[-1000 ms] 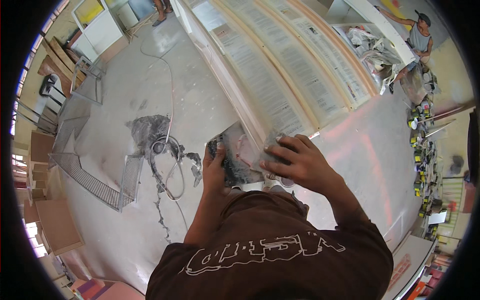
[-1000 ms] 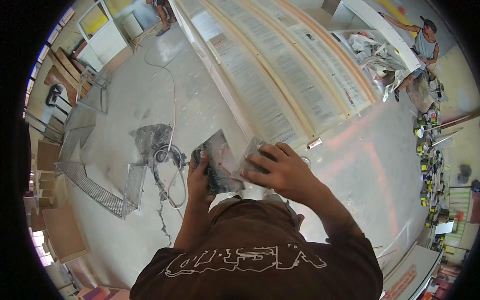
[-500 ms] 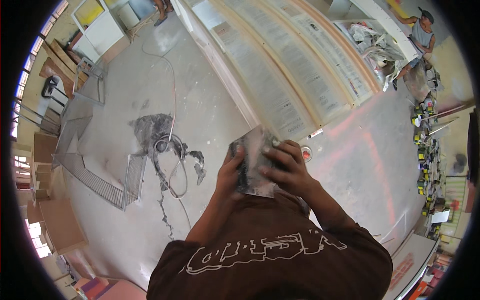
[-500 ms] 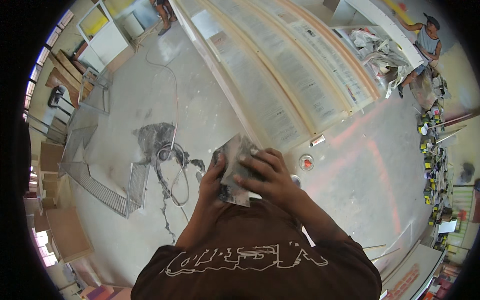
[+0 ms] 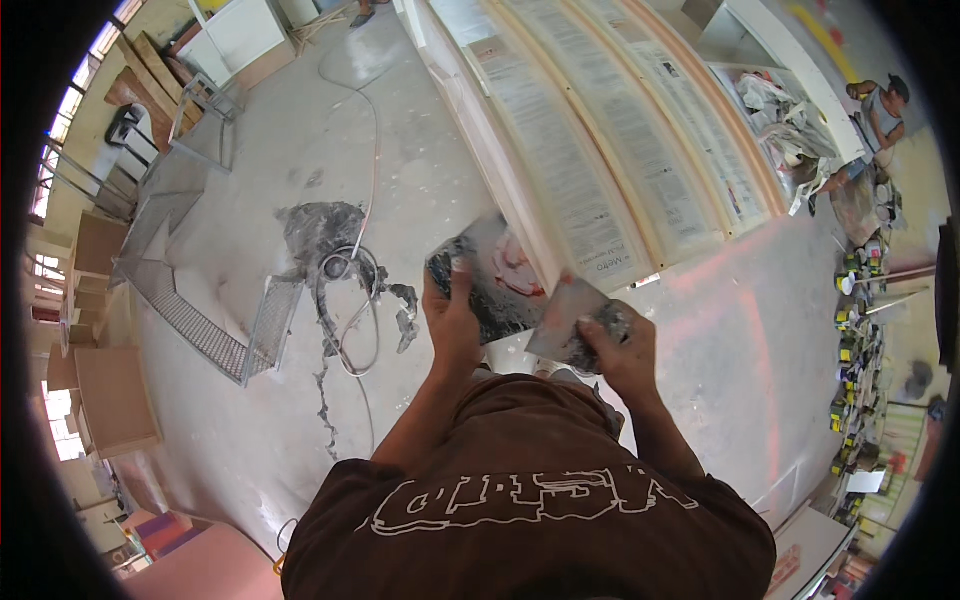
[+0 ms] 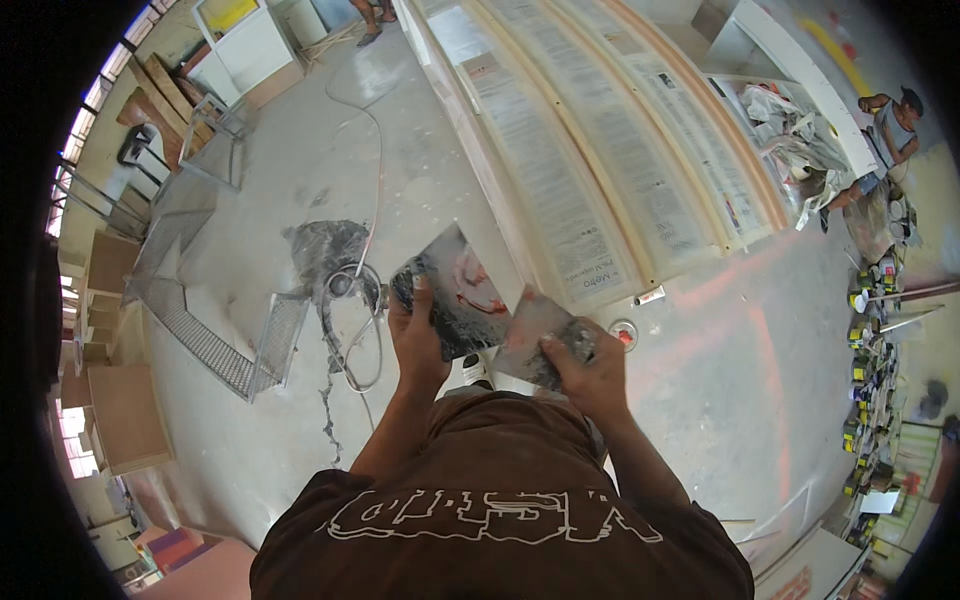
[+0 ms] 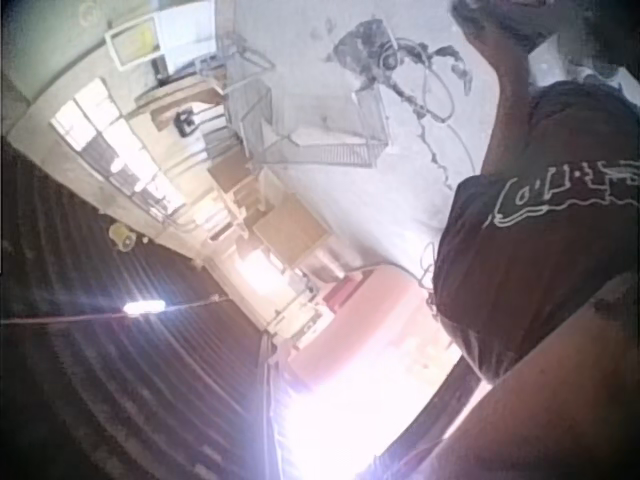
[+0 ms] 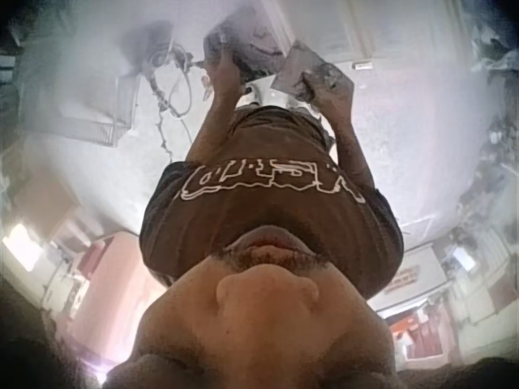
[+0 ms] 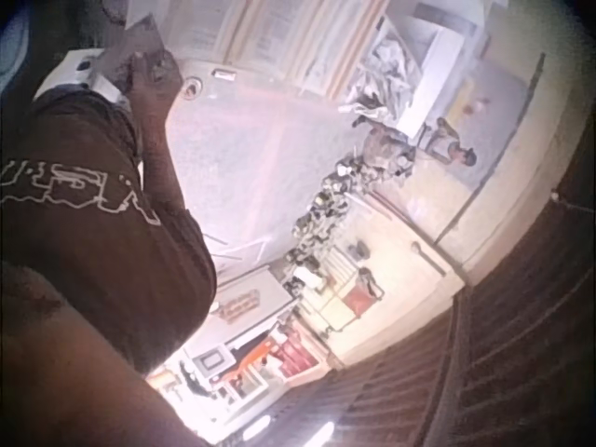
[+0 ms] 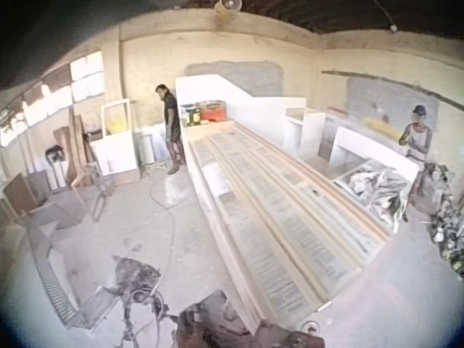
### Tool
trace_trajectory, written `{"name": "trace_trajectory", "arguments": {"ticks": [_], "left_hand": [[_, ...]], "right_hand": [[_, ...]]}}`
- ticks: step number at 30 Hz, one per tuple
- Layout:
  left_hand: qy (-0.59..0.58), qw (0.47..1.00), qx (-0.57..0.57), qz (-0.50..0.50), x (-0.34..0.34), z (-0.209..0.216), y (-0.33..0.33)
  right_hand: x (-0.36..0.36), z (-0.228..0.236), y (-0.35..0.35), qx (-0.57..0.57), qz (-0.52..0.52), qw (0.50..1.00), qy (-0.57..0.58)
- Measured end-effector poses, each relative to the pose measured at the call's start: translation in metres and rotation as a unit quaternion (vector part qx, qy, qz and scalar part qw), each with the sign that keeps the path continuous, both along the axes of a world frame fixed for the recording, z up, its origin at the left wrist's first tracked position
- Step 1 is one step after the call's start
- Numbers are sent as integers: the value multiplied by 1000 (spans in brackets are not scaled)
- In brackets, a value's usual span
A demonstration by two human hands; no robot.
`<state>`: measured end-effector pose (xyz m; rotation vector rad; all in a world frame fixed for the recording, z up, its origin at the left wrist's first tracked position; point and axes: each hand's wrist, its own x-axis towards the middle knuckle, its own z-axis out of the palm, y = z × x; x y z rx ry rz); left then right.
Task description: Applying putty to furniture seams and sanding them smooth.
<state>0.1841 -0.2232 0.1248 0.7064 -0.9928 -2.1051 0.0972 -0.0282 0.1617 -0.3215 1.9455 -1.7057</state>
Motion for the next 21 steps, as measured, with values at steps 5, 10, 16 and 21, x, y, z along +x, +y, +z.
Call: {"name": "trace_trajectory", "arguments": {"ticks": [5, 10, 16, 21], "left_hand": [[-145, 952, -259, -75, 5, 11, 43], [-107, 960, -213, -146, 10, 16, 47], [56, 913, 298, -272, 4, 15, 23], [51, 943, 256, -205, 5, 13, 15]], "right_hand": [[-14, 7, -13, -55, -40, 996, 54], [-29, 34, 2, -164, -3, 986, 45], [-41, 40, 5, -91, 323, 733, 592], [-60, 23, 16, 139, 269, 737, 605]]}}
